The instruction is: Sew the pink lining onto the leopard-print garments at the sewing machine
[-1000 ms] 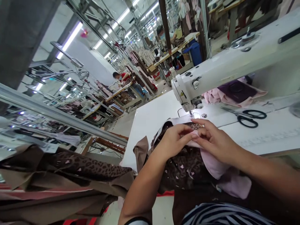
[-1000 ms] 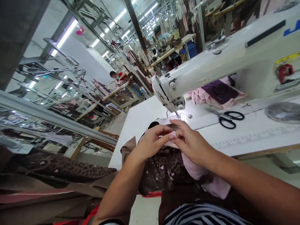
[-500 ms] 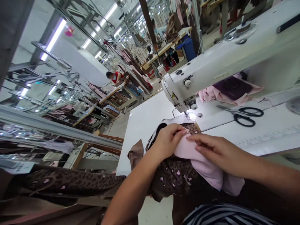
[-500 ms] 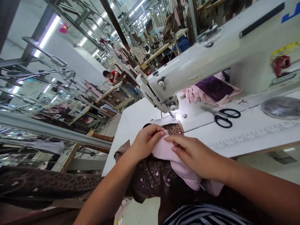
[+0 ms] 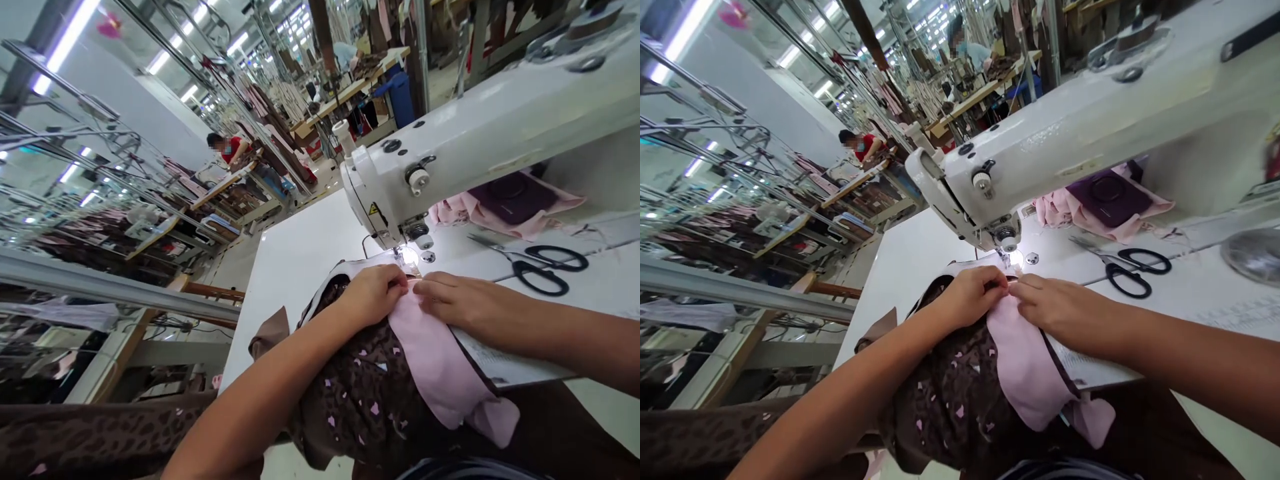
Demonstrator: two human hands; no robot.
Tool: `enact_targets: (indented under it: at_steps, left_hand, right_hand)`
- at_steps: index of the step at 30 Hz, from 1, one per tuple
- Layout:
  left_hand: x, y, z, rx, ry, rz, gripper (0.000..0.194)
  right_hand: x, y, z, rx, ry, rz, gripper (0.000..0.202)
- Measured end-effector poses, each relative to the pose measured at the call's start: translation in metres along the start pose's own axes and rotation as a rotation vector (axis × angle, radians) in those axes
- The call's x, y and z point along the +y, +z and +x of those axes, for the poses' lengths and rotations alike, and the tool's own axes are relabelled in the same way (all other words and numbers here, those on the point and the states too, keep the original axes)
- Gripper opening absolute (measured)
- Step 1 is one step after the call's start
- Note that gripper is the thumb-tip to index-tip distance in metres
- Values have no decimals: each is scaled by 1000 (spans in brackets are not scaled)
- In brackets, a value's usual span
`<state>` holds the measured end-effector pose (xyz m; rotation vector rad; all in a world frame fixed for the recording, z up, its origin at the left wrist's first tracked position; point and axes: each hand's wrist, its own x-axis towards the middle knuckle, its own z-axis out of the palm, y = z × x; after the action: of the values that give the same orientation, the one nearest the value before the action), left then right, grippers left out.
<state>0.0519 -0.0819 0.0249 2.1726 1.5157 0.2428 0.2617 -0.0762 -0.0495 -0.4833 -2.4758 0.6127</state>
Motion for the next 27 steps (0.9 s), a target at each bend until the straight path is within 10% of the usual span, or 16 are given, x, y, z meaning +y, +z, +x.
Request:
enact_targets:
  at_steps: [17, 27]
  left_hand:
    - [-9, -5, 2, -13, -47, 140, 26]
    - [4, -4, 2, -86, -48, 633, 20]
  right_hand:
    - [22, -14, 12, 1, -111, -56, 38]
    - [26, -17, 28, 34, -221, -274, 40]
